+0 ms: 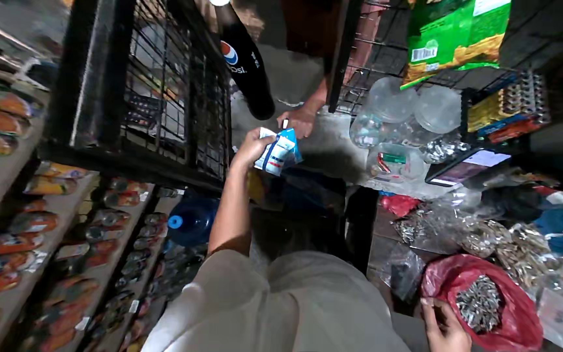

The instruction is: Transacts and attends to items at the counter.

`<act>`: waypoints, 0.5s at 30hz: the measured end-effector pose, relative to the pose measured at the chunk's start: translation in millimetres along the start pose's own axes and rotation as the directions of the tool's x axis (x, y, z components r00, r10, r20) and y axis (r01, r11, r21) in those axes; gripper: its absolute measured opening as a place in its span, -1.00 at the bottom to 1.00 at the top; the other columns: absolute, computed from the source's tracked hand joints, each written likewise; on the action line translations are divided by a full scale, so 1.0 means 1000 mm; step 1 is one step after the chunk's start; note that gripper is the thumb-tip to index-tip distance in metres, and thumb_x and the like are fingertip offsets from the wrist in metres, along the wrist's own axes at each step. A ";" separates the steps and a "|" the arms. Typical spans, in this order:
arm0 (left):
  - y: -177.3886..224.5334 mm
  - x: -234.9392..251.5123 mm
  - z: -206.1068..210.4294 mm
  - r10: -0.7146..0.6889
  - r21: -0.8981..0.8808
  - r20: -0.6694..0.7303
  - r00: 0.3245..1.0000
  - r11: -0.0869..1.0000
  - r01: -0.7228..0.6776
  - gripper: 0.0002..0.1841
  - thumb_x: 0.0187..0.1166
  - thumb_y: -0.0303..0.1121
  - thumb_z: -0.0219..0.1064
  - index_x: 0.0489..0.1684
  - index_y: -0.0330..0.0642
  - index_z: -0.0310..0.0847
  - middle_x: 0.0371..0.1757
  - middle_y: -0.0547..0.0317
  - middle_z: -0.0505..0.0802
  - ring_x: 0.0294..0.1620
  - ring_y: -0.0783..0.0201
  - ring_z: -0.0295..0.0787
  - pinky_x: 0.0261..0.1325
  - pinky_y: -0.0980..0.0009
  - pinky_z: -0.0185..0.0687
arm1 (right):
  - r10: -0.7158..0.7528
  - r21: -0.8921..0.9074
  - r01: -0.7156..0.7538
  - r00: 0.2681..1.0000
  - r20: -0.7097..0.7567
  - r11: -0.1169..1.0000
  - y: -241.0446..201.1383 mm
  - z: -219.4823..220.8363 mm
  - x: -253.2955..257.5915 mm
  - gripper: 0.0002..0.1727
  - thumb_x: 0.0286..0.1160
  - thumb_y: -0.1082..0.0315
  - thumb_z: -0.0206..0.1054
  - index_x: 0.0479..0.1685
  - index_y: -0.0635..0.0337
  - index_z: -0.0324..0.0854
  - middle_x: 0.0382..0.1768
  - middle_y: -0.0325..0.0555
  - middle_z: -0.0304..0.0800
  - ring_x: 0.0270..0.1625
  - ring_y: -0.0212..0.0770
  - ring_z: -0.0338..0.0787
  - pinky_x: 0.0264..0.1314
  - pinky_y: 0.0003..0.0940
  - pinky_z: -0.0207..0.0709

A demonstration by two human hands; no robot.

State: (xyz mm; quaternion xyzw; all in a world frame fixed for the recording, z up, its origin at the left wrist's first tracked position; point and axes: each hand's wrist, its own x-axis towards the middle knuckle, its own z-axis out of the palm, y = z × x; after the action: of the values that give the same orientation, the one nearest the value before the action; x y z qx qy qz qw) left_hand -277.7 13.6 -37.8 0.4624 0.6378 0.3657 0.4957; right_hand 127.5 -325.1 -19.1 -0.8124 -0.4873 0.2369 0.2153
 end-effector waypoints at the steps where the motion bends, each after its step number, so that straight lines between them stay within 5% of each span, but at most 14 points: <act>1: -0.003 0.007 -0.002 -0.053 0.031 0.009 0.999 0.998 0.053 -0.75 0.73 -0.45 0.18 0.23 -0.41 0.55 -0.11 0.01 0.76 -0.24 0.36 0.66 -0.02 0.32 0.65 | 0.004 -0.005 -0.004 1.000 0.006 1.000 -0.001 0.001 0.001 -0.70 0.62 0.42 0.23 -0.06 0.60 0.69 -0.32 0.32 0.80 -0.31 0.06 0.80 -0.13 0.03 0.66; 9: -0.001 0.069 0.006 -0.033 0.065 -0.112 0.993 0.997 0.041 -0.72 0.73 -0.37 0.13 0.16 -0.39 0.60 -0.09 -0.09 0.75 -0.18 0.21 0.65 0.02 0.14 0.60 | 0.036 -0.029 -0.035 0.999 0.035 0.999 -0.008 0.006 0.004 -0.72 0.62 0.42 0.24 -0.04 0.58 0.69 -0.32 0.32 0.80 -0.31 0.11 0.81 -0.11 0.11 0.64; 12: -0.015 0.081 0.017 0.105 0.076 -0.185 0.977 0.993 -0.093 -0.67 0.78 -0.40 0.10 0.35 -0.35 0.60 0.23 -0.22 0.77 0.20 0.09 0.74 0.33 0.09 0.60 | 0.051 -0.024 -0.050 0.998 0.034 0.998 -0.007 0.010 0.005 -0.73 0.62 0.43 0.24 -0.06 0.57 0.70 -0.31 0.31 0.80 -0.31 0.08 0.80 -0.10 0.09 0.65; 15: -0.036 0.069 0.039 0.235 0.166 -0.366 0.901 0.969 -0.185 -0.48 0.79 -0.32 0.07 0.73 -0.24 0.30 0.60 -0.49 0.45 0.59 -0.27 0.44 0.59 -0.06 0.39 | 0.058 -0.034 -0.057 0.998 0.029 0.998 -0.011 0.012 0.006 -0.73 0.61 0.44 0.25 -0.07 0.57 0.70 -0.31 0.32 0.80 -0.29 0.11 0.81 -0.09 0.11 0.64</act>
State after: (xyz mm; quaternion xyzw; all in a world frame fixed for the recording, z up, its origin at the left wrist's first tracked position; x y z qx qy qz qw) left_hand -254.0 68.8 -101.0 0.4789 0.6906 0.4586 0.2889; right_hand 115.2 -313.5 -22.8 -0.8259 -0.4708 0.2472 0.1874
